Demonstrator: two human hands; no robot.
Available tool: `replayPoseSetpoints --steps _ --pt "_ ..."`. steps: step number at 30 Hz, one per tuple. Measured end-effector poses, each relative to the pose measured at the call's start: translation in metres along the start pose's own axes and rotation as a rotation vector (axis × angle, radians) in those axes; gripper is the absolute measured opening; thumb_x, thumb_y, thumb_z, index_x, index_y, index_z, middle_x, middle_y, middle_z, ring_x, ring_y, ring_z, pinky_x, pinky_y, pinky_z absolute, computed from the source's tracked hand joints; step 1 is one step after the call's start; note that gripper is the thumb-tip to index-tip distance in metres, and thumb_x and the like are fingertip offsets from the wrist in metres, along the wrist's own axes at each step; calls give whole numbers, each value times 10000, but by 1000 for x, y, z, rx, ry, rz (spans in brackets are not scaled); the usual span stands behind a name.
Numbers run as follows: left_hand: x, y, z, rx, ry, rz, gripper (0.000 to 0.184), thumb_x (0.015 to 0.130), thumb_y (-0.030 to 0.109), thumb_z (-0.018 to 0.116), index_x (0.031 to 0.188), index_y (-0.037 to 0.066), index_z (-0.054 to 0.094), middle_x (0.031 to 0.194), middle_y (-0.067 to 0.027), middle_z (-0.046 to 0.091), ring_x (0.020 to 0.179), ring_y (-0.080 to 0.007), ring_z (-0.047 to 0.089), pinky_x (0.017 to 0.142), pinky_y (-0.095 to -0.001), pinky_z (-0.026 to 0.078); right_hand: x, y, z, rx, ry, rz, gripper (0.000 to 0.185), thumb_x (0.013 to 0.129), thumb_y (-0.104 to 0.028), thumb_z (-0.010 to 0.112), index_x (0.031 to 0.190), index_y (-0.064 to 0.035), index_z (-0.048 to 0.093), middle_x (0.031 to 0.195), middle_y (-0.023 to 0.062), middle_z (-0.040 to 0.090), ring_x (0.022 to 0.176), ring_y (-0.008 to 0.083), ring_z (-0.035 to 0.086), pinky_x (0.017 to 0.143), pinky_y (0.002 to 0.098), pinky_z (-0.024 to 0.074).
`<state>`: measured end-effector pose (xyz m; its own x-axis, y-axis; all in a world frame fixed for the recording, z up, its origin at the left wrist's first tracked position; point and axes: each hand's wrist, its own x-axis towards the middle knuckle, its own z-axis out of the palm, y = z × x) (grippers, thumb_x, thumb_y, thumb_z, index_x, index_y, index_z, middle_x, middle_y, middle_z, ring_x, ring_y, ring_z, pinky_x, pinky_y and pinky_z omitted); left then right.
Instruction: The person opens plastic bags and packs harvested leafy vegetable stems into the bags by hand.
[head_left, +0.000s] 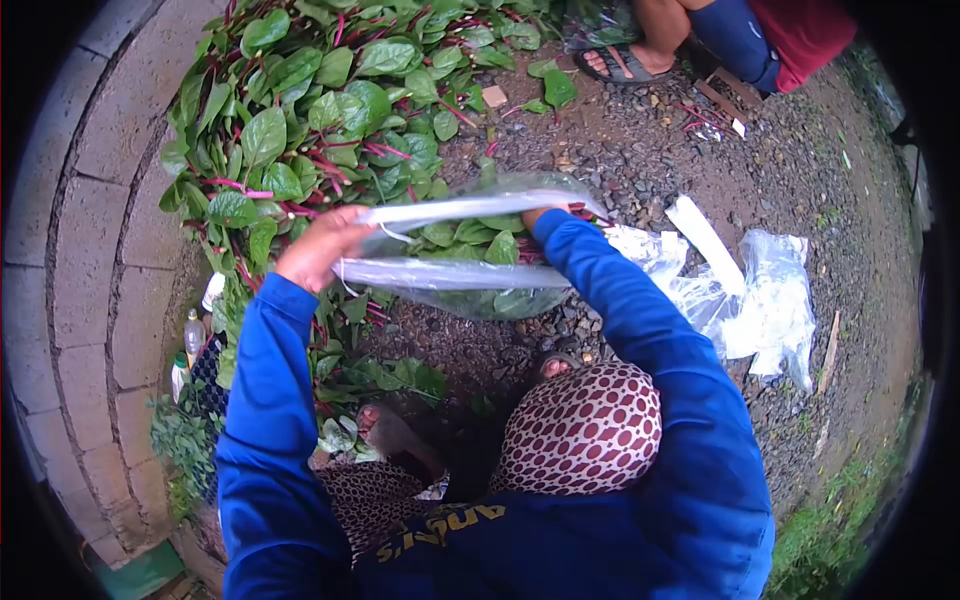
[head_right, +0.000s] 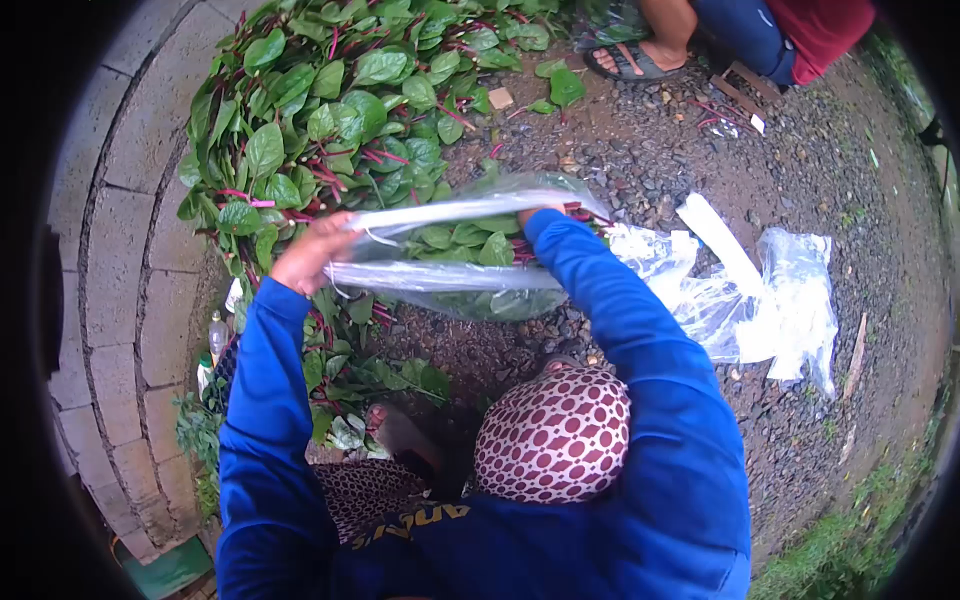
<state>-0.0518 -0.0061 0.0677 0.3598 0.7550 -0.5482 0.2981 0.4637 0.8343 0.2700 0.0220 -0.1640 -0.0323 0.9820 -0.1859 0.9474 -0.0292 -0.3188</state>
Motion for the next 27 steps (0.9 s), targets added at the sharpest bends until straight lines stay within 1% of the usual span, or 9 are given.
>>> replayPoseSetpoints --steps 2,6,9,11,13,15,17,20,27 --pt "-4 13 33 144 -21 18 271 779 183 718 982 43 605 875 -7 619 745 -64 532 694 -212 415 -8 3 -33 -24 -5 -86 510 828 -220 536 1310 -79 449 1310 202 461 1224 319 437 1033 384 333" --pt "16 -6 24 318 137 269 247 757 98 726 931 -7 586 886 -37 626 778 -100 551 725 -249 438 -79 -12 -90 -54 -99 -272 640 762 -252 653 1338 -96 420 1336 205 433 1225 323 437 1056 379 308" --pt "22 -21 17 456 260 313 269 726 95 744 926 -3 592 852 -55 633 765 -95 550 724 -238 437 -131 8 -137 481 121 -607 642 692 -252 755 1213 30 507 1195 214 553 1111 287 543 964 355 410" --pt "18 -17 22 839 437 302 426 651 112 778 1013 29 567 939 -100 604 851 -195 565 752 -299 439 -143 64 -136 1284 109 -1 481 753 -241 719 1121 29 568 1024 137 649 923 206 631 827 322 495" --pt "-5 10 59 1246 734 458 518 613 123 787 1067 53 549 1032 -121 574 936 -262 549 784 -349 427 -127 170 -66 928 322 341 370 800 -221 684 1085 -3 596 903 60 671 782 138 641 721 281 526" --pt "-15 32 104 1322 712 715 635 560 117 795 1129 79 514 1156 -108 515 1055 -313 482 868 -408 387 -133 165 -46 1072 -37 572 323 817 -209 664 1089 -47 601 909 37 659 787 138 632 692 294 529" --pt "-7 29 148 1245 372 887 621 587 119 777 1143 50 507 1137 -112 525 1082 -297 480 902 -411 376 -136 135 -37 1349 -242 527 254 825 -201 646 1055 -107 593 956 -33 636 817 97 614 690 300 522" --pt "44 -19 212 1213 13 925 665 675 228 734 1253 57 454 1305 -124 431 1240 -291 374 1020 -455 311 -132 127 -17 1478 -131 400 251 818 -149 648 1058 -126 580 928 -31 635 814 85 609 672 268 515" --pt "112 -69 237 1178 26 835 748 627 262 764 1295 135 453 1455 -62 254 1364 -279 189 1068 -560 208 -153 118 -32 1824 -158 335 182 847 -60 563 1025 -97 558 934 6 628 827 124 622 698 297 527"
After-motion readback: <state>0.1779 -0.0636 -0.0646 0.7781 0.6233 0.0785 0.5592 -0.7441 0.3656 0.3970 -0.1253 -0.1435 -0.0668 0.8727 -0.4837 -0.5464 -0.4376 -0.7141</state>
